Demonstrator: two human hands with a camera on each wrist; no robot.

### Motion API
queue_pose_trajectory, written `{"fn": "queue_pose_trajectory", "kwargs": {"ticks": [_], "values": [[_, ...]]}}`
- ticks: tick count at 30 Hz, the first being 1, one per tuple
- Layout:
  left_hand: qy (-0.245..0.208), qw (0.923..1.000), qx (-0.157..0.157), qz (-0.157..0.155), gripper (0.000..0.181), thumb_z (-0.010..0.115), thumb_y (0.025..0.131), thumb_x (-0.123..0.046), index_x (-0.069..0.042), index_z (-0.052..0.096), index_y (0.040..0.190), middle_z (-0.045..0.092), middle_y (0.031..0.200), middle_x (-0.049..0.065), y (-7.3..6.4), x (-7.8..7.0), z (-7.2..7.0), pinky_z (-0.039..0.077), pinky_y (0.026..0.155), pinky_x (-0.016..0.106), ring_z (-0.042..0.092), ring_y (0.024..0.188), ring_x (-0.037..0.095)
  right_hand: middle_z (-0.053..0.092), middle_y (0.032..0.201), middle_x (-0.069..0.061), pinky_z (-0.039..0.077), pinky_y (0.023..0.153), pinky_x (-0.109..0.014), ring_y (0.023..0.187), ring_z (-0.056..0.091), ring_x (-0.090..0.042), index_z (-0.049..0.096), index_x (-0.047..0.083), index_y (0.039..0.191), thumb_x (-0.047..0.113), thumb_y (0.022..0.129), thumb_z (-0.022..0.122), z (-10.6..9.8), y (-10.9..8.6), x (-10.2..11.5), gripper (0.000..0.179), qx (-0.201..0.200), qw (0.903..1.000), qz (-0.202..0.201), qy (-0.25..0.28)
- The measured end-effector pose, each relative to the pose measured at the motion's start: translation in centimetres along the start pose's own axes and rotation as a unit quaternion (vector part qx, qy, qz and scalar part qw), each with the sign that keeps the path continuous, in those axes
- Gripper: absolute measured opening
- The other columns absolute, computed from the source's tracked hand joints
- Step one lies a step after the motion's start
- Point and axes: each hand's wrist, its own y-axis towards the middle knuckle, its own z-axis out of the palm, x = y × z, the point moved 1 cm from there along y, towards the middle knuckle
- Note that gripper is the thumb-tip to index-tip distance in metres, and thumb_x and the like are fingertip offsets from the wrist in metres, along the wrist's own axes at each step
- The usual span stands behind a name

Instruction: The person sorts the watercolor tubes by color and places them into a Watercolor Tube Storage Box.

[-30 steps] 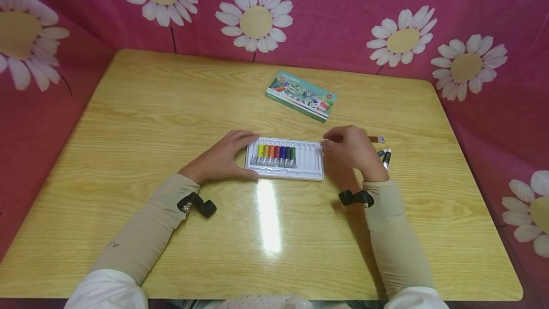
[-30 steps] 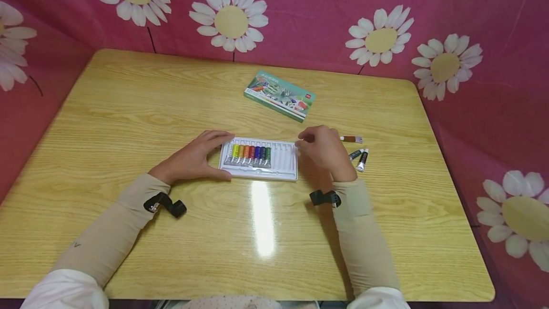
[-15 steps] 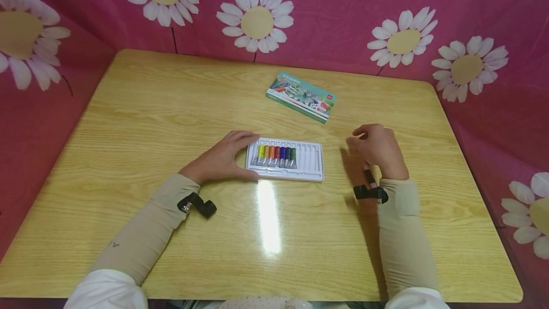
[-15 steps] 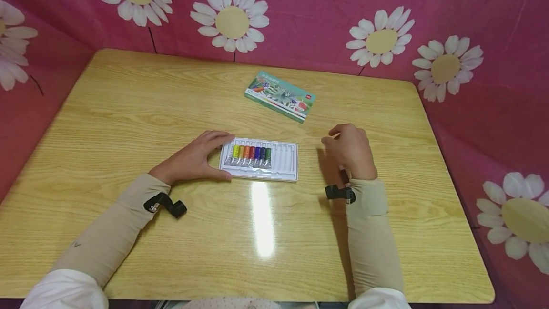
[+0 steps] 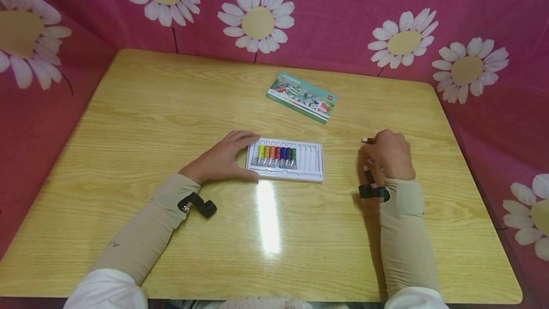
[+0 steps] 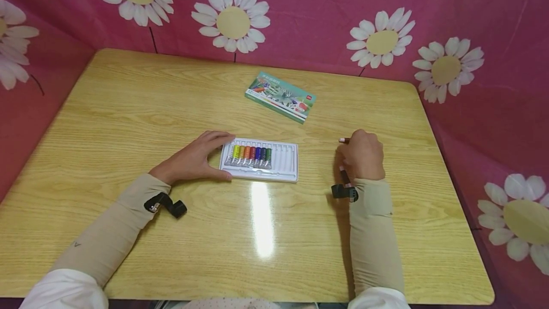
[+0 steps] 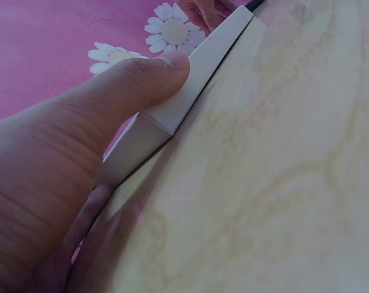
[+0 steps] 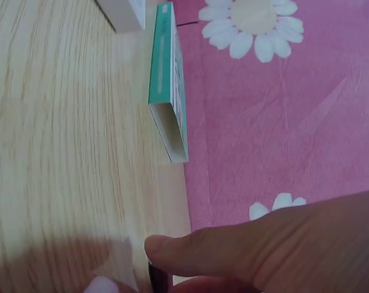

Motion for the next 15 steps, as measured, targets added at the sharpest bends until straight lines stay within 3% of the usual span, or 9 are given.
{"fn": "queue_pose_trajectory", "kwargs": {"ticks": [4,9,15], "values": [[0.002,1.0,0.0,-0.001,0.113,0.086,0.071,-0.068,-0.025,0.035,0.163,0.034,0.167,-0.002,0.01,0.05,0.0,0.031,0.128,0.051,0.031,0.155,0.02,0.059,0.06,-0.004,0.037,0.049,-0.031,0.067,0.054,-0.027,0.078,-0.002,0.082,0.026,0.087,0.071,0.04,0.21,-0.38,0.03,0.003,0.9998,0.006,-0.018],[0.003,1.0,0.002,-0.001,0.113,0.085,0.071,-0.068,-0.025,0.035,0.163,0.034,0.167,-0.002,0.06,0.15,0.04,0.03,0.129,0.051,0.03,0.156,0.021,0.067,0.078,-0.017,0.039,0.051,-0.033,0.072,0.056,-0.032,0.078,0.0,0.09,0.021,0.083,0.067,0.25,0.46,-0.64,0.025,0.003,0.9991,-0.002,-0.042],[0.003,1.0,0.0,0.0,0.113,0.085,0.071,-0.068,-0.024,0.035,0.163,0.035,0.167,-0.001,0.08,0.18,0.06,0.03,0.129,0.051,0.03,0.156,0.021,0.07,0.086,-0.019,0.04,0.053,-0.035,0.075,0.058,-0.034,0.076,0.003,0.09,0.02,0.087,0.061,0.33,0.62,-0.57,0.022,0.019,0.9981,-0.021,-0.055]]}}
